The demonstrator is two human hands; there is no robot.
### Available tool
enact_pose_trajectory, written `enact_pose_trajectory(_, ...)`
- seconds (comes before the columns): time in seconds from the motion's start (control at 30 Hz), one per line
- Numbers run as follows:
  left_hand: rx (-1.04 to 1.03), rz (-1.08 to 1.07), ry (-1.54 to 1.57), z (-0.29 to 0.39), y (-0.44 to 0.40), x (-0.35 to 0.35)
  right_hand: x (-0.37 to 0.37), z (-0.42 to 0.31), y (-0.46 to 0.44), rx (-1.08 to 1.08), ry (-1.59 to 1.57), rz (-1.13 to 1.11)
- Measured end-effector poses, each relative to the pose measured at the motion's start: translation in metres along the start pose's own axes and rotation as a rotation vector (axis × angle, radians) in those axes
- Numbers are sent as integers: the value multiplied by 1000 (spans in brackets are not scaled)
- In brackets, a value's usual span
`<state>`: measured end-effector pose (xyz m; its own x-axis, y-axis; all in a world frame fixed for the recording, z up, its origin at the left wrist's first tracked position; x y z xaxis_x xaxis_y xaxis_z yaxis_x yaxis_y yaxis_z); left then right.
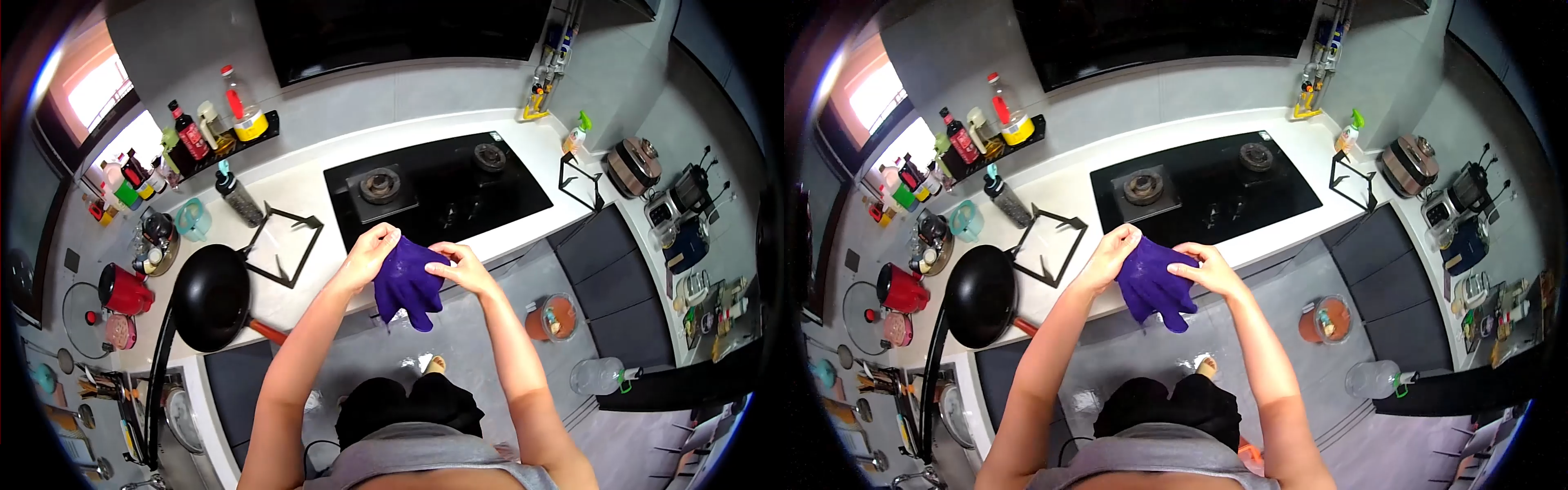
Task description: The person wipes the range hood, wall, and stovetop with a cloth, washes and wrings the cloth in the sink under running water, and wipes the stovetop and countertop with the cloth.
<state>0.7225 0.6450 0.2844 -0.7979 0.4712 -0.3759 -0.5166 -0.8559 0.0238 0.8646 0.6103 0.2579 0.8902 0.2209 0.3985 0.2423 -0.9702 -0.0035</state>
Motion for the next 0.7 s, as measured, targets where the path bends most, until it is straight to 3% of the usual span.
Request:
enact_pose_trajectory(0.07, -1, 0, -17, -14, -29, -8, 26, 26, -5, -30, 71, -169)
enact_pose_trajectory(0.2, 34, 78, 18, -47, -75, 8, 101, 90, -17, -95, 167, -226)
enact_pose_trajectory(0.3, 149, 52, -57, -61, -99, 17, 140, 117, -27, -161, -26, -249)
enact_pose_trajectory(0.47, -34, 84, -528, -80, -179, 70, 187, 167, -89, -224, -17, -1)
enact_pose_trajectory(0.53, -13, 106, -628, -79, -206, 77, 194, 191, -122, -225, 7, 59)
enact_pose_trajectory(0.7, -11, 195, -423, -113, -256, 123, 198, 226, -173, -303, 5, 197)
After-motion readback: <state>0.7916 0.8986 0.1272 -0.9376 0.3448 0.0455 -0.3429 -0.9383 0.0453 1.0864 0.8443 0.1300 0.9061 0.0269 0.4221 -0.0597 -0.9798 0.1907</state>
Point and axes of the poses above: each hand's wrist, its own y-axis away from the middle knuckle, its own x-axis out of the back of the hand, z = x × y, the point moved 9 cm from there along -y, towards the middle knuckle, and after that the axes turned 15 degrees about y, right-handed, at the moved point
